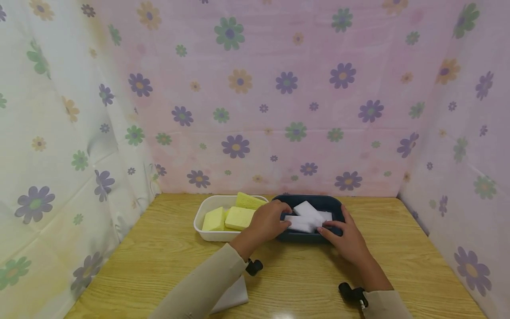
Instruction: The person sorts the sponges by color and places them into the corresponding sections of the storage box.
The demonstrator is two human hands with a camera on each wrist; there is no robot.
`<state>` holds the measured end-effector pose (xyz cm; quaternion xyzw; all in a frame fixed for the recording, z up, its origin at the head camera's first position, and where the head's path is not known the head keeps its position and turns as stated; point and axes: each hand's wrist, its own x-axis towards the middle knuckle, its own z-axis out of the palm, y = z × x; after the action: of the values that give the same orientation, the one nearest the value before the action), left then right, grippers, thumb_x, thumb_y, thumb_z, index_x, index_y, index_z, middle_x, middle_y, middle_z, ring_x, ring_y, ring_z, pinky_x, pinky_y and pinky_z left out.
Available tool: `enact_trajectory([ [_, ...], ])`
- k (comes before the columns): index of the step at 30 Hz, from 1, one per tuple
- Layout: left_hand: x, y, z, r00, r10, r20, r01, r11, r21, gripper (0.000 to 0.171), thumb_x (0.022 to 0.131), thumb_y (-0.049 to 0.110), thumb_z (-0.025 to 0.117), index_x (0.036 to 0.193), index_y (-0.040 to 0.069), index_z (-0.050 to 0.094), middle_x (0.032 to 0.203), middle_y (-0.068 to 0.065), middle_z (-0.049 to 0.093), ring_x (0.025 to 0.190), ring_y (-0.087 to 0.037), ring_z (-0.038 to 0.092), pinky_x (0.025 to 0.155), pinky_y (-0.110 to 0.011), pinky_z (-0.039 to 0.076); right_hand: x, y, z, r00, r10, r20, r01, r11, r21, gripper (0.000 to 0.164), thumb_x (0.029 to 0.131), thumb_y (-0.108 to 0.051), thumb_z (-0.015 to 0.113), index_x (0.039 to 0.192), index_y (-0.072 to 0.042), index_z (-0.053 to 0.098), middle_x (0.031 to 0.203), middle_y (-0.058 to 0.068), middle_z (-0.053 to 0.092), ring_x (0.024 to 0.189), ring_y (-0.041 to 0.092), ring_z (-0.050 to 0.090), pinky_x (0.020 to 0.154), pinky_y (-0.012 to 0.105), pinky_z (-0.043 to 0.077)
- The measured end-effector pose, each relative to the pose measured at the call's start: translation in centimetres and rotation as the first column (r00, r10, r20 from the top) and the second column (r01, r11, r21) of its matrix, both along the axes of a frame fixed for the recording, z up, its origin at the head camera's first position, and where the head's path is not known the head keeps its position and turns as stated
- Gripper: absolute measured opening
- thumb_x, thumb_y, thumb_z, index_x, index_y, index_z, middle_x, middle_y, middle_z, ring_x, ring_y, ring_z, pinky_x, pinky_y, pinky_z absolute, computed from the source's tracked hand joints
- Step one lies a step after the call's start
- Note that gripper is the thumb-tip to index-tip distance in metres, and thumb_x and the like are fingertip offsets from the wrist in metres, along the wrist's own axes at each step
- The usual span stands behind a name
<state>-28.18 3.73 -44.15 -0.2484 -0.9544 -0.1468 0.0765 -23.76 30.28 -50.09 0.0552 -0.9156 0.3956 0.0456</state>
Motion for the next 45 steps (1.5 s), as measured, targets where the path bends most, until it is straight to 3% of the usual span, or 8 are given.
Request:
enact_trajectory([
  [8, -0.1, -0.5, 0.3, 1.000, 0.007, 0.006, -0.007, 1.000, -0.013, 0.021, 0.093, 0.038, 0.078, 0.112, 0.030, 0.078, 0.110, 0.009, 0.070, 0.087, -0.006, 0.062, 0.069, -0.024, 0.051, -0.1, 0.0, 0.0, 1.000, 0.007, -0.004, -0.007, 1.000, -0.012, 0.060, 0.097, -0.057, 0.067, 0.137, -0.012, 0.067, 0.174, 0.017, -0.006, 0.152, 0.061, 0.009, 0.106, 0.084, 0.023],
  [13, -0.2, -0.8, 0.1, 0.997, -0.061, 0.043, 0.063, 0.997, -0.053, 0.012, 0.098, 0.036, 0.073, 0.107, 0.033, 0.080, 0.106, 0.011, 0.069, 0.089, -0.006, 0.059, 0.073, -0.026, 0.050, -0.2, 0.2, -0.2, 1.000, 0.016, -0.016, -0.017, 0.999, -0.028, 0.053, 0.098, -0.054, 0.067, 0.133, -0.014, 0.070, 0.174, 0.017, -0.006, 0.152, 0.061, 0.008, 0.105, 0.085, 0.023],
  [20, 0.0, -0.6, -0.6, 0.987, -0.128, 0.101, 0.140, 0.982, -0.125, 0.032, 0.104, 0.025, 0.058, 0.129, 0.038, 0.073, 0.126, 0.006, 0.068, 0.109, -0.015, 0.063, 0.085, -0.036, 0.049, -0.1, 0.2, -0.4, 1.000, 0.023, -0.015, -0.023, 1.000, -0.017, 0.056, 0.099, -0.053, 0.066, 0.132, -0.008, 0.072, 0.174, 0.019, -0.007, 0.154, 0.059, 0.003, 0.107, 0.084, 0.020],
  [24, 0.2, -0.4, -0.4, 0.985, -0.132, 0.113, 0.149, 0.975, -0.164, 0.035, 0.106, 0.029, 0.052, 0.135, 0.039, 0.068, 0.132, 0.006, 0.064, 0.117, -0.019, 0.061, 0.095, -0.043, 0.049, -0.1, 0.1, -0.2, 1.000, 0.012, 0.004, -0.012, 1.000, -0.009, 0.064, 0.098, -0.055, 0.066, 0.131, -0.001, 0.070, 0.174, 0.018, -0.009, 0.155, 0.057, 0.000, 0.109, 0.084, 0.018],
  [29, 0.5, -0.2, -0.2, 0.983, -0.141, 0.118, 0.162, 0.966, -0.199, 0.037, 0.109, 0.034, 0.048, 0.143, 0.039, 0.061, 0.137, 0.006, 0.059, 0.120, -0.017, 0.056, 0.099, -0.042, 0.048, -0.1, 0.1, -0.1, 1.000, 0.016, -0.011, -0.016, 1.000, 0.006, 0.069, 0.099, -0.055, 0.065, 0.137, 0.002, 0.064, 0.173, 0.022, -0.006, 0.154, 0.059, 0.003, 0.109, 0.083, 0.019],
  [36, 0.6, -0.8, 0.2, 0.988, -0.131, 0.084, 0.141, 0.981, -0.136, 0.037, 0.108, 0.034, 0.050, 0.143, 0.029, 0.063, 0.140, 0.001, 0.060, 0.127, -0.020, 0.057, 0.105, -0.043, 0.049, -0.2, 0.0, -0.1, 0.999, 0.018, -0.036, -0.017, 1.000, 0.015, 0.068, 0.100, -0.053, 0.064, 0.142, 0.000, 0.059, 0.172, 0.025, -0.003, 0.152, 0.061, 0.010, 0.108, 0.083, 0.023],
  [45, -0.1, -3.5, 0.9, 0.992, -0.092, 0.086, 0.094, 0.995, -0.020, 0.032, 0.105, 0.035, 0.059, 0.134, 0.025, 0.068, 0.136, 0.002, 0.062, 0.127, -0.021, 0.058, 0.106, -0.049, 0.048, -0.1, 0.0, 0.0, 1.000, 0.011, -0.019, -0.011, 1.000, 0.006, 0.070, 0.099, -0.055, 0.064, 0.146, -0.003, 0.055, 0.173, 0.021, -0.005, 0.152, 0.061, 0.009, 0.108, 0.084, 0.022],
])
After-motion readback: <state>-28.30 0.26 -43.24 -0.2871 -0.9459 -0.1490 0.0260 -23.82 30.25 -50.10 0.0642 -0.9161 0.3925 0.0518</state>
